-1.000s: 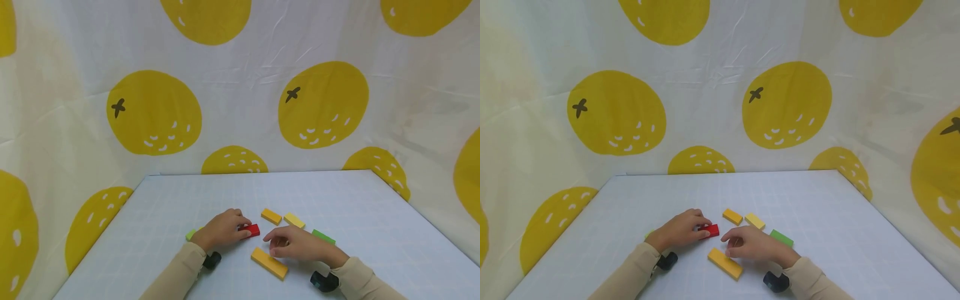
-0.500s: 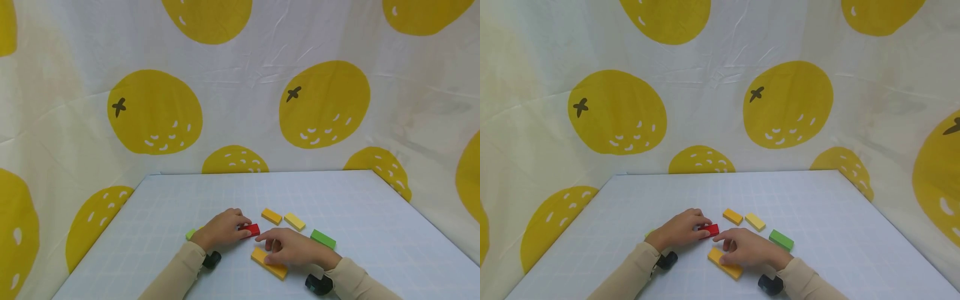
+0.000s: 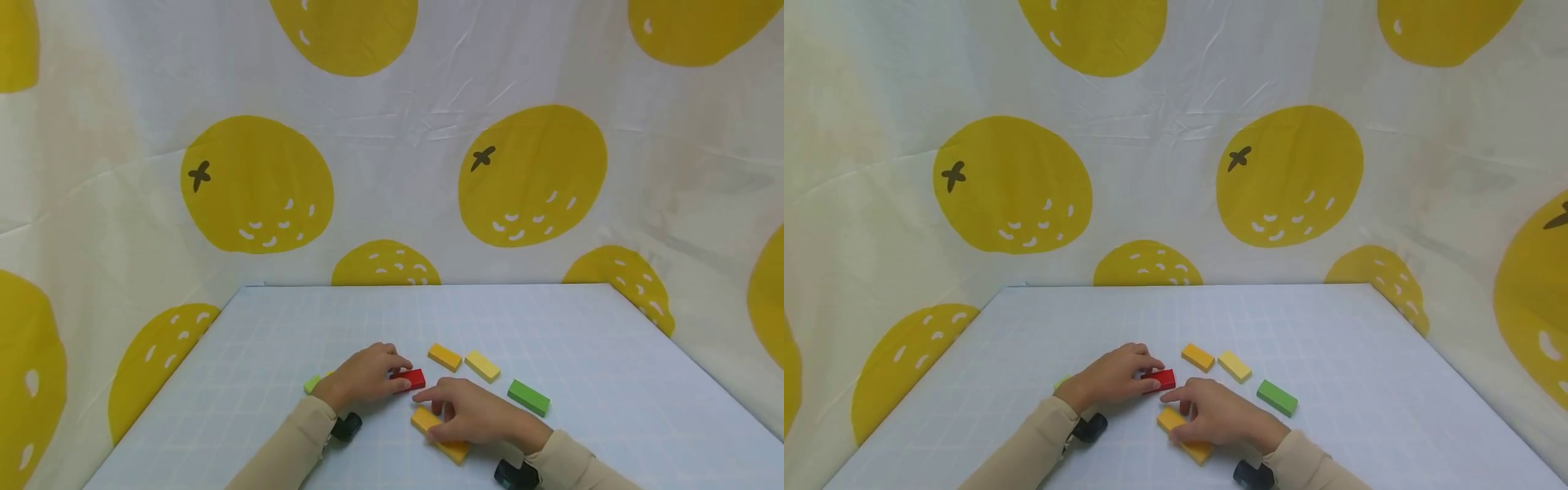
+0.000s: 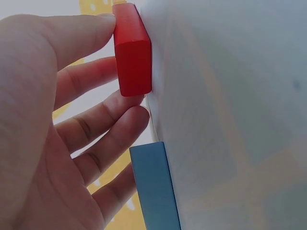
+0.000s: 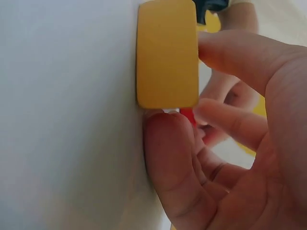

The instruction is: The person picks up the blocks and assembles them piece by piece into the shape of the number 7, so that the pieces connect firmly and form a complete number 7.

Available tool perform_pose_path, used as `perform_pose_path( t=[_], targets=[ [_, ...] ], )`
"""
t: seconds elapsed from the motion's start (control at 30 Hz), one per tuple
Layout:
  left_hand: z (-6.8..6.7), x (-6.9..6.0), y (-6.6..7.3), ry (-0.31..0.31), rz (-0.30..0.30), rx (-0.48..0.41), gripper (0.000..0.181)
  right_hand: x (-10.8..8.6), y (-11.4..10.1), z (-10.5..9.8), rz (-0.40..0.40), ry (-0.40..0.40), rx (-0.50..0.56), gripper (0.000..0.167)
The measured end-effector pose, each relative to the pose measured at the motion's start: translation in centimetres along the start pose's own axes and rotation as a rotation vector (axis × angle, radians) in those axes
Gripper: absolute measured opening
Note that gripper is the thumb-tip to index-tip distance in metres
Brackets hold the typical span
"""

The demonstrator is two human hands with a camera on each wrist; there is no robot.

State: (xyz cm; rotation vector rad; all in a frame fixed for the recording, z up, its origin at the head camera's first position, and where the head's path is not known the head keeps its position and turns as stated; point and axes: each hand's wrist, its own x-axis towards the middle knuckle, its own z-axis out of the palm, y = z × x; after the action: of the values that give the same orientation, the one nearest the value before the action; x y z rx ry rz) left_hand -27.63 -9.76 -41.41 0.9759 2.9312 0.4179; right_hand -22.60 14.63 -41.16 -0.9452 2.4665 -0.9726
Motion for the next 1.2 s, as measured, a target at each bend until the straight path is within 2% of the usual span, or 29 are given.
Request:
perform_pose_path(
  t=[0.23, 0.53, 0.83, 1.2],
  targets=[
    [0.09, -0.12, -0.24, 0.01, 0.017, -0.01, 0.033, 0.06, -0.32, 0.24, 0.012, 0.002, -0.014, 0.039],
    [0.12, -0.11, -0.1, 0.003, -0.005, -0.013, 0.034, 0.11, -0.57, 0.29, 0.035, -0.01, 0.022, 0.035],
    [0.4, -0.26, 0.02, -0.004, -0.027, 0.0, 0.034, 0.0, -0.34, 0.72, 0.046, -0.018, 0.137, 0.029],
    [0.31, 0.08, -0.05, 0.015, -0.01, 0.008, 0.034, 0.02, 0.39, 0.08, 0.058, 0.007, 0.228, 0.027]
  ],
)
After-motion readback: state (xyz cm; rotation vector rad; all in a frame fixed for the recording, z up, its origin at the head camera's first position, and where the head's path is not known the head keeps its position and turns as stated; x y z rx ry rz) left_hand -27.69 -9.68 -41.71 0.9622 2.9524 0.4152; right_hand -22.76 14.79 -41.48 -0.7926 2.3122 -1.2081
